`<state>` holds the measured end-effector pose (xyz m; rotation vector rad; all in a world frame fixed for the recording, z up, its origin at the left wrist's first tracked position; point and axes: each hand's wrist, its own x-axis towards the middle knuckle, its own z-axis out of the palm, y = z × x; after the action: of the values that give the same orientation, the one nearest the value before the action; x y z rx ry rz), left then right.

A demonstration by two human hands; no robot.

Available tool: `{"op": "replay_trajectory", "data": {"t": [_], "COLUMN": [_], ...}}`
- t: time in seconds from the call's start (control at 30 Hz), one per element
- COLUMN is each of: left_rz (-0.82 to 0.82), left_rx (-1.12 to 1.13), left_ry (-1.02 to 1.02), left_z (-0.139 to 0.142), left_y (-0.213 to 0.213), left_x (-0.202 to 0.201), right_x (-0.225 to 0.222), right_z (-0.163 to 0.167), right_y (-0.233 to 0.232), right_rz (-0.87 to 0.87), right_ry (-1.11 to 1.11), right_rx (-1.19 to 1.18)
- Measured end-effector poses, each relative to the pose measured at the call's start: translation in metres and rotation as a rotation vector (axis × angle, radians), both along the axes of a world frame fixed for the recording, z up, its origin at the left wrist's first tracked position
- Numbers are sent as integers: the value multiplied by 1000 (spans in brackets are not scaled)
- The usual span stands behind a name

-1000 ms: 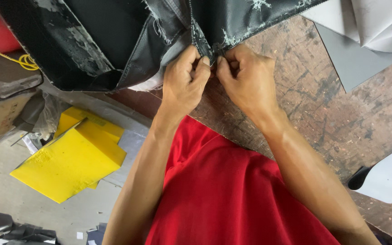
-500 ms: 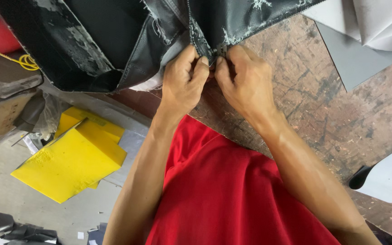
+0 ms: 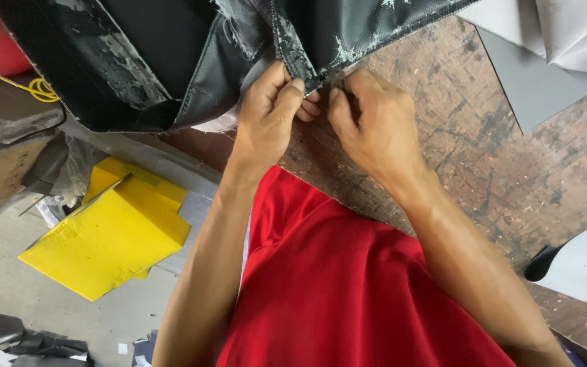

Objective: The person presses small metal fasteners onto the edge of a black vinyl piece on a workbench, working along the edge by hand. They then flip the piece over, reposition it, and continue aligning and pressing fasteners onto other edges of the material.

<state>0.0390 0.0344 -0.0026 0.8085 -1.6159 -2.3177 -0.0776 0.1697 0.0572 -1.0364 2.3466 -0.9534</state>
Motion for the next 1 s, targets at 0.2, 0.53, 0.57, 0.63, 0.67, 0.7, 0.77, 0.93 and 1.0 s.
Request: {"op": "replay_trajectory", "data": {"t": [0.2,0.53,0.57,0.63,0.67,0.7,0.77,0.93,1.0], "left_rz": [-10,-26,-23,-16,-12,-7,-15,-12,-19], "left_rx": [18,56,54,51,50,47,25,31,37], "left_ry": [22,64,55,49,55,63,67,71,65], "left_z": [-1,-1,-1,0,0,0,-1,-1,-1], "left_y": [-1,-5,-5,-4,-4,-4,-4,-5,-5], "left_x": [0,2,2,2,2,2,2,3,3], "right_x": [-2,-3,-3,-4,-4,-4,-4,-4,-4], "right_z": [-2,10,11,11,11,10,10,11,13], "right_y": [-10,-7,-7,-10,-11,-13,-15,-15,-12], "right_rz": [33,56,49,87,106,108,113,147,146], "right_ry": [27,-37,-39,4,28,38,60,58,40], "right_rx": [-11,22,38,-4,-27,-16,6,34,22]}}
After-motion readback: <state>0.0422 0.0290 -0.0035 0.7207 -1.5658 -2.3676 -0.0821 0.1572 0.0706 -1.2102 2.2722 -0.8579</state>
